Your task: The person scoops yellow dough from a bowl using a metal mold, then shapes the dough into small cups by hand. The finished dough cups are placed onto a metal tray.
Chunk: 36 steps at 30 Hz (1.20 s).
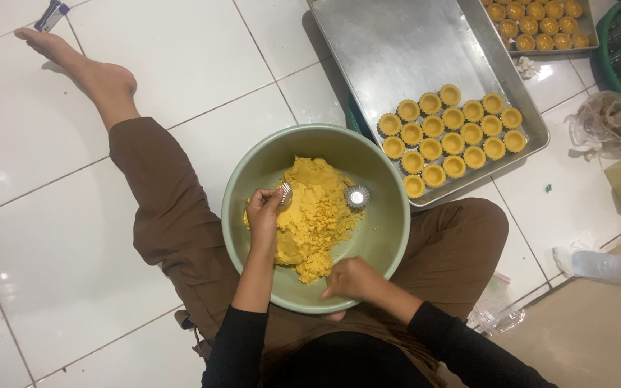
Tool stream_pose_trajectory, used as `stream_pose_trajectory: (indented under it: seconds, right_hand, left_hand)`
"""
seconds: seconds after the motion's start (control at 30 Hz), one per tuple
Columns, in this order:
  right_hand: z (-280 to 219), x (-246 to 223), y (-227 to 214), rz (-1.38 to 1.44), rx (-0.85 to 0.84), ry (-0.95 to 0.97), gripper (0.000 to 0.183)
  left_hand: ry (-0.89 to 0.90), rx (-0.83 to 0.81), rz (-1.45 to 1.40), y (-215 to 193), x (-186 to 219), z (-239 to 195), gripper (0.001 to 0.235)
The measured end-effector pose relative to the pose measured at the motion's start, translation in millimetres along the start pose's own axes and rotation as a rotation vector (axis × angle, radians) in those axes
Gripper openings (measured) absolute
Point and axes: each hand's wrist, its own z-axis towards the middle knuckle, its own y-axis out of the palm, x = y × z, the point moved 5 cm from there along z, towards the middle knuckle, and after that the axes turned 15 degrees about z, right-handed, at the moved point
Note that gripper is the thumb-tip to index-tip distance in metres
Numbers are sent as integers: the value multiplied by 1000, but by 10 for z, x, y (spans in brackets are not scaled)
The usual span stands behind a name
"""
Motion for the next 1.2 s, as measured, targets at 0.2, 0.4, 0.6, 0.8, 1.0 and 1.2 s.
stream_pose_trajectory:
  seconds: [0.2, 0.4, 0.6, 0.8, 1.0, 1.2]
  right_hand:
    - [225, -7, -343, -77, 324, -96, 52]
    - [-73, 118, -454, -605, 0, -29, 34]
    - [-365, -554, -253, -430, -169, -269, 24]
    - [-411, -734, -33, -249, -263, -83, 45]
    - [-227, -654, 201, -287, -288, 209, 61]
    - [-97, -446, 323, -399, -339, 183, 46]
  left_hand:
    - [-7, 2, 19, -20, 8, -13, 15]
    - [1, -8, -4, 5, 71, -42, 14]
    - [-10, 25, -18, -12, 147, -117, 14]
    - [-57, 64, -18, -28, -257, 150, 10]
    - [-60, 82, 29, -41, -234, 129, 12]
    - [9, 63, 9, -36, -351, 244, 16]
